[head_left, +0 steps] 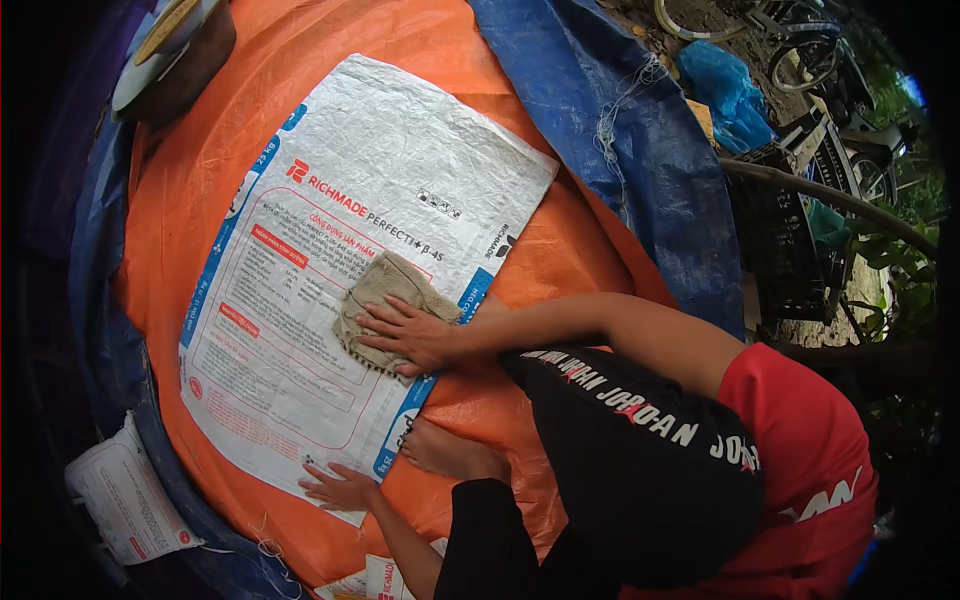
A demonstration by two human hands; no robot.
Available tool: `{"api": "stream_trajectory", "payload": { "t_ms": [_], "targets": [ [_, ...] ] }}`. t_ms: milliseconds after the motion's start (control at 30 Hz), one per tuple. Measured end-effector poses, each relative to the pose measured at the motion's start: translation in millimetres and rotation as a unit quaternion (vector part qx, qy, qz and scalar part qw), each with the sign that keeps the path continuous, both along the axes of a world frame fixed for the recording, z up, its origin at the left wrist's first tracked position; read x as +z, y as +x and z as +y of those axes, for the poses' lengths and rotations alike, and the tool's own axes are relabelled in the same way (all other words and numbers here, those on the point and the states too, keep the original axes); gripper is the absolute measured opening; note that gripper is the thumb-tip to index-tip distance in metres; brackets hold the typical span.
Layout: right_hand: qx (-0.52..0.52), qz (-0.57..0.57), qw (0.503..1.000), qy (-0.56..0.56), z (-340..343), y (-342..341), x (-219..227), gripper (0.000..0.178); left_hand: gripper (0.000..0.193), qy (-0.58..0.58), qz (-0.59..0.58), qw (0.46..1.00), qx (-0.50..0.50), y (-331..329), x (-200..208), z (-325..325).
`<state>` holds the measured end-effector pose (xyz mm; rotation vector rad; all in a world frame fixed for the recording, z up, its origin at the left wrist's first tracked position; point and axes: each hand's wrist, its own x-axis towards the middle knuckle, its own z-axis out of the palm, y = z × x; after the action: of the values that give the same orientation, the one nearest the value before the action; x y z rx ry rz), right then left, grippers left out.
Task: Cleaning and wiping a large plastic bag on an outdoor tarp.
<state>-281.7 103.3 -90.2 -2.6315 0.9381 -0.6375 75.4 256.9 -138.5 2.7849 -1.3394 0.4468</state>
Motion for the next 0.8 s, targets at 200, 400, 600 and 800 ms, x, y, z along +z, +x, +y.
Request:
{"api": "stream_trajectory", "payload": {
  "t_ms": [200, 400, 600, 800],
  "targets": [
    [-0.316, 0.091, 0.944, 0.010, -37.7, -88.0, 4.5, 0.077, 0.057, -0.008, 0.025, 1.000, -0.018, -4.7, 4.5, -2.4],
    [-0.433, 0.062, 0.895, -0.082, -59.4, -229.0, -9.3, 0.059, 0.058, -0.031, 0.070, 0.997, -0.021, -13.7, 26.7, -1.4],
    [-0.272, -0.118, 0.953, 0.069, -36.2, -164.5, 6.9, 0.043, 0.059, -0.052, 0.096, 0.994, -0.019, -25.7, 29.6, -3.3],
    [0.077, 0.053, 0.991, 0.097, 31.4, -34.4, 34.5, 0.047, 0.058, -0.058, 0.115, 0.991, -0.022, -25.2, 34.7, -2.0]
  ]
}}
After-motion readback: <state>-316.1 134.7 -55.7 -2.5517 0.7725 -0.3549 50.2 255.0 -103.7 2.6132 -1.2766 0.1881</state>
